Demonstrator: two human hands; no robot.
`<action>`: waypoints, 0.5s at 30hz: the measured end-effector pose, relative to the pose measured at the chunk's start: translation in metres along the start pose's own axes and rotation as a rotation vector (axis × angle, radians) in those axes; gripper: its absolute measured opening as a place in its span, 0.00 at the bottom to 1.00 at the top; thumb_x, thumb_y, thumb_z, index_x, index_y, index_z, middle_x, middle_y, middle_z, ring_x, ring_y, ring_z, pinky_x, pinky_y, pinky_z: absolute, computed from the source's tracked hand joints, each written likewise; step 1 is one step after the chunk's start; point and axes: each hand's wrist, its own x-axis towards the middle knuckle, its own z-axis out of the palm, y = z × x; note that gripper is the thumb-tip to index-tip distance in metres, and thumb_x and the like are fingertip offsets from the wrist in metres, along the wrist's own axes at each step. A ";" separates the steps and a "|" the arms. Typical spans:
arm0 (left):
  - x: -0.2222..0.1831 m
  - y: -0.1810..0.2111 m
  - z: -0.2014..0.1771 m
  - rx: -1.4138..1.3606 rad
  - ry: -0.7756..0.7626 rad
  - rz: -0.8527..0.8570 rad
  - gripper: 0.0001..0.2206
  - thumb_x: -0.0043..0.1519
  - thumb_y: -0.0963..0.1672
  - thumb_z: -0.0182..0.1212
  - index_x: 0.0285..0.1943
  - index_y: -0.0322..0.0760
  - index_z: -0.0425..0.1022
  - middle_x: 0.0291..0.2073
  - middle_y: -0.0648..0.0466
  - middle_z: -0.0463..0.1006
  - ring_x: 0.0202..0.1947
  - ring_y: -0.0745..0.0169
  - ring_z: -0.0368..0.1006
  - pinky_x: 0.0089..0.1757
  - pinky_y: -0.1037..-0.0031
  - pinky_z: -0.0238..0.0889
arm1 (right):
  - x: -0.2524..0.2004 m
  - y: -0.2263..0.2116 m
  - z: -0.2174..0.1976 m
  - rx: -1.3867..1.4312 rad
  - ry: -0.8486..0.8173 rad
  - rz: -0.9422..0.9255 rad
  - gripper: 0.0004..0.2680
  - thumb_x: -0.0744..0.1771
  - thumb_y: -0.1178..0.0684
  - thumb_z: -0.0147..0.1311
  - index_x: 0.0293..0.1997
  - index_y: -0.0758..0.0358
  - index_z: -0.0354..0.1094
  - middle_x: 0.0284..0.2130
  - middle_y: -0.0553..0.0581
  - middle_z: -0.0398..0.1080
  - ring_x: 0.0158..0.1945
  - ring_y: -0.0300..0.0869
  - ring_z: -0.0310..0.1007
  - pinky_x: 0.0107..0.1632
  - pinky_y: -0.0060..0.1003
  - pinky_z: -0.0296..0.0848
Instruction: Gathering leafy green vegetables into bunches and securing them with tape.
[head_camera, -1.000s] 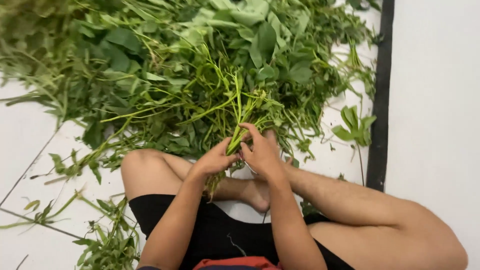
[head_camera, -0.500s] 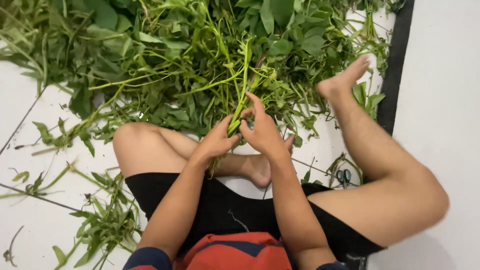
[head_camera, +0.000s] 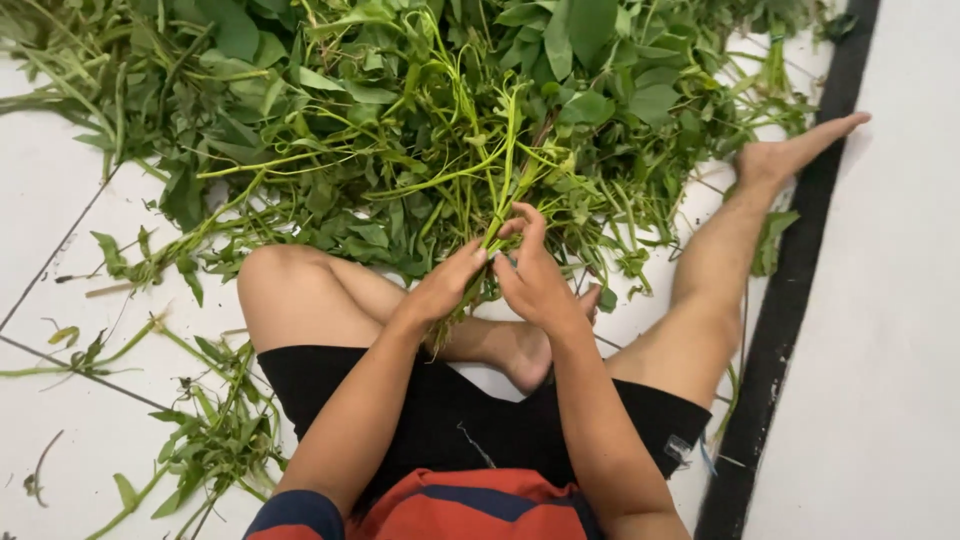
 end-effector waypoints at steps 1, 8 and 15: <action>-0.005 0.010 0.004 -0.041 0.027 0.023 0.33 0.72 0.55 0.42 0.77 0.24 0.56 0.71 0.26 0.58 0.71 0.29 0.53 0.67 0.44 0.45 | 0.000 0.005 0.001 0.037 -0.027 0.004 0.23 0.66 0.64 0.37 0.69 0.67 0.35 0.50 0.68 0.61 0.35 0.56 0.74 0.40 0.59 0.73; 0.021 -0.022 -0.007 0.208 -0.097 -0.090 0.37 0.71 0.58 0.41 0.77 0.24 0.49 0.66 0.22 0.63 0.67 0.28 0.62 0.63 0.43 0.54 | 0.015 0.044 -0.002 0.116 -0.174 -0.036 0.19 0.64 0.63 0.35 0.61 0.65 0.37 0.48 0.65 0.57 0.40 0.62 0.74 0.46 0.62 0.70; 0.021 -0.022 -0.008 0.198 -0.075 0.038 0.30 0.74 0.51 0.41 0.77 0.22 0.50 0.64 0.20 0.64 0.66 0.24 0.62 0.62 0.40 0.55 | 0.024 0.055 -0.006 0.361 -0.281 0.000 0.20 0.63 0.63 0.35 0.61 0.61 0.37 0.46 0.62 0.52 0.38 0.49 0.67 0.43 0.56 0.69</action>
